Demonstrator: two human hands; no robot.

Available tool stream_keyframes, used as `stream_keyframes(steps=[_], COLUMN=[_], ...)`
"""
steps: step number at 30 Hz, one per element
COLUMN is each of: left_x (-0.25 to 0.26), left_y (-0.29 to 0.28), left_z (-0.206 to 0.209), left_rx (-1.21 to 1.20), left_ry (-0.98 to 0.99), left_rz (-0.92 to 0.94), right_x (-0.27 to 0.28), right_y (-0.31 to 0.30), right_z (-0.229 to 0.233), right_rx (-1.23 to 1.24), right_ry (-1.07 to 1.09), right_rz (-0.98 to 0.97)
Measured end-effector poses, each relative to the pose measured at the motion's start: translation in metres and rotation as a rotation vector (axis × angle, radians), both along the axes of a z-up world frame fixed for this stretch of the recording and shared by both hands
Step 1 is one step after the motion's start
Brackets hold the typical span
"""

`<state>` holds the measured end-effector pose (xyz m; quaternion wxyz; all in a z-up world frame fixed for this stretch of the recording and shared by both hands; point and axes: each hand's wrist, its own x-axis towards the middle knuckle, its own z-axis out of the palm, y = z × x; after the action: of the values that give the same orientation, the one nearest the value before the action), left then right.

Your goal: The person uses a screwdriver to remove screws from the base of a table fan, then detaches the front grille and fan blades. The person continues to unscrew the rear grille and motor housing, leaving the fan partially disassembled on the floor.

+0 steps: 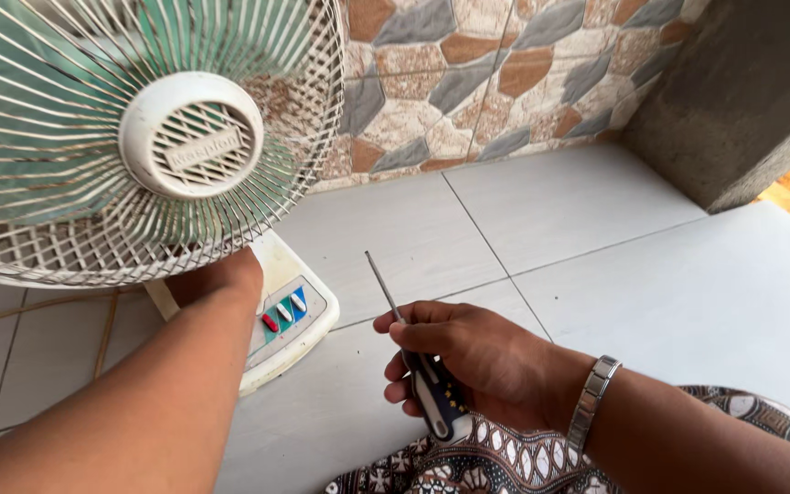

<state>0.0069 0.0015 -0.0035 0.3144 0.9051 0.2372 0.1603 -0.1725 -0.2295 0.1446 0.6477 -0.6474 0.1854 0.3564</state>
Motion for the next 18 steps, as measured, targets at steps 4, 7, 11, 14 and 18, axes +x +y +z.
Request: stream_keyframes(steps=[4, 7, 11, 14, 18], left_x=[0.004, 0.002, -0.018, -0.047, -0.063], left_y=[0.004, 0.001, -0.003, -0.006, -0.019], left_z=[0.002, 0.003, 0.008, 0.016, 0.040], left_rx=[-0.043, -0.063, -0.011, 0.042, 0.063], left_ry=[0.137, 0.188, 0.249, 0.267, 0.169], left_rz=[0.053, 0.029, -0.068, -0.162, -0.301], right_x=[0.001, 0.005, 0.007, -0.002, -0.004], right_y=[-0.002, 0.001, 0.001, 0.001, 0.003], right_z=[-0.002, -0.005, -0.008, -0.015, -0.021], right_rx=[-0.013, -0.015, -0.049, -0.082, -0.193], right_ry=[-0.003, 0.008, -0.019, -0.057, -0.055], right_rz=[0.000, -0.015, -0.038, -0.058, -0.086])
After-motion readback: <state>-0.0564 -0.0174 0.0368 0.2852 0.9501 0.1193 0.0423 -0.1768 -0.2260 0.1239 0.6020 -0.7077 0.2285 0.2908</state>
